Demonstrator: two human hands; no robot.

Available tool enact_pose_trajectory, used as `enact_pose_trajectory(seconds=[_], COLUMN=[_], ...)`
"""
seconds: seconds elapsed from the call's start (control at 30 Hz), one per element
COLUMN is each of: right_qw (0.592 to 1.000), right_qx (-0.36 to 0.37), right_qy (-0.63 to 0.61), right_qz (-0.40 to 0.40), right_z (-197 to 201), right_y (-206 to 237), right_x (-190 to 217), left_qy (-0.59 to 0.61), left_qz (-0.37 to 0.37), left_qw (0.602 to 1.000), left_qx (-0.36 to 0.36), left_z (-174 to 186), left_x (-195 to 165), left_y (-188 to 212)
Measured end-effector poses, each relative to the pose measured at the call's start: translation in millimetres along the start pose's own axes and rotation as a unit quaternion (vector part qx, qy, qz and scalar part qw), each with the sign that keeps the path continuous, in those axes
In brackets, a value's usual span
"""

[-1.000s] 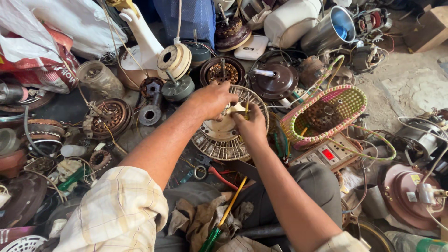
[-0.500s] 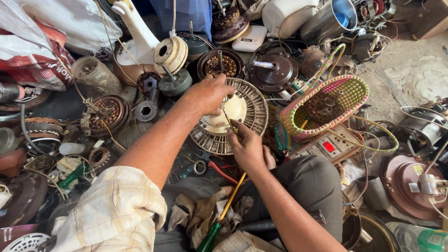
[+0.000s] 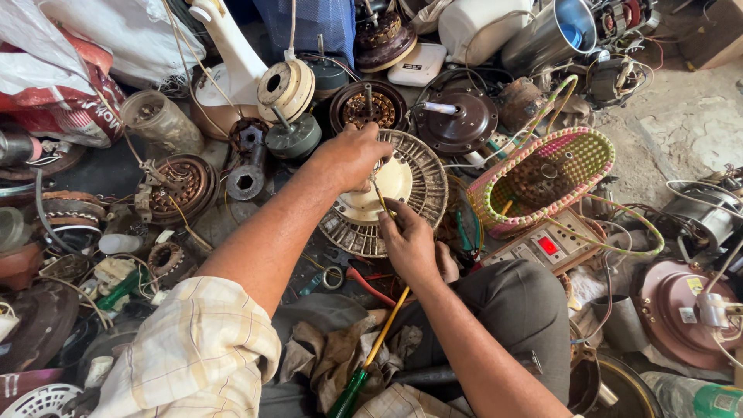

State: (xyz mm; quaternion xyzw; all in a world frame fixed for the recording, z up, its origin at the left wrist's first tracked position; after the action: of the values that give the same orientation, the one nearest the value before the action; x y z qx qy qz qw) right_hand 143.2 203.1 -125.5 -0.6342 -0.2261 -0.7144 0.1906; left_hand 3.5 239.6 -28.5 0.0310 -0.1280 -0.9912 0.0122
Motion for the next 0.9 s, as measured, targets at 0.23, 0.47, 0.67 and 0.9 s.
enact_pose_trajectory(seconds=[0.23, 0.47, 0.67, 0.9], right_qw=[0.999, 0.999, 0.999, 0.993], right_qx=[-0.005, 0.001, -0.007, 0.001], right_qy=[0.009, -0.023, -0.010, -0.082], right_qz=[0.039, 0.036, 0.033, -0.087], right_z=[1, -2, -1, 8], right_y=[2, 0, -2, -12], right_x=[6, 0, -3, -3], left_qy=[0.006, 0.014, 0.001, -0.002], left_qz=[0.008, 0.024, 0.021, 0.014], left_qw=[1.000, 0.999, 1.000, 1.000], left_qx=[0.002, 0.023, 0.021, 0.013], left_z=[2, 2, 2, 1], left_x=[-1, -3, -4, -3], left_y=[1, 0, 1, -1])
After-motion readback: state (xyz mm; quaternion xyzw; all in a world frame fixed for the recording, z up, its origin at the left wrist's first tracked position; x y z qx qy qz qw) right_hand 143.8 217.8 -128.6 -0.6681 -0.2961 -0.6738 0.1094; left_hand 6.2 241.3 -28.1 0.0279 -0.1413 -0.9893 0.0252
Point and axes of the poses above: each hand's wrist, its own y-axis away from the middle knuckle, its own z-axis out of the back of the hand, x = y × z, the point moved 8 cm from there along -y, towards the middle knuckle, and after that the axes turned 4 degrees about x, right-handed, at the moved point
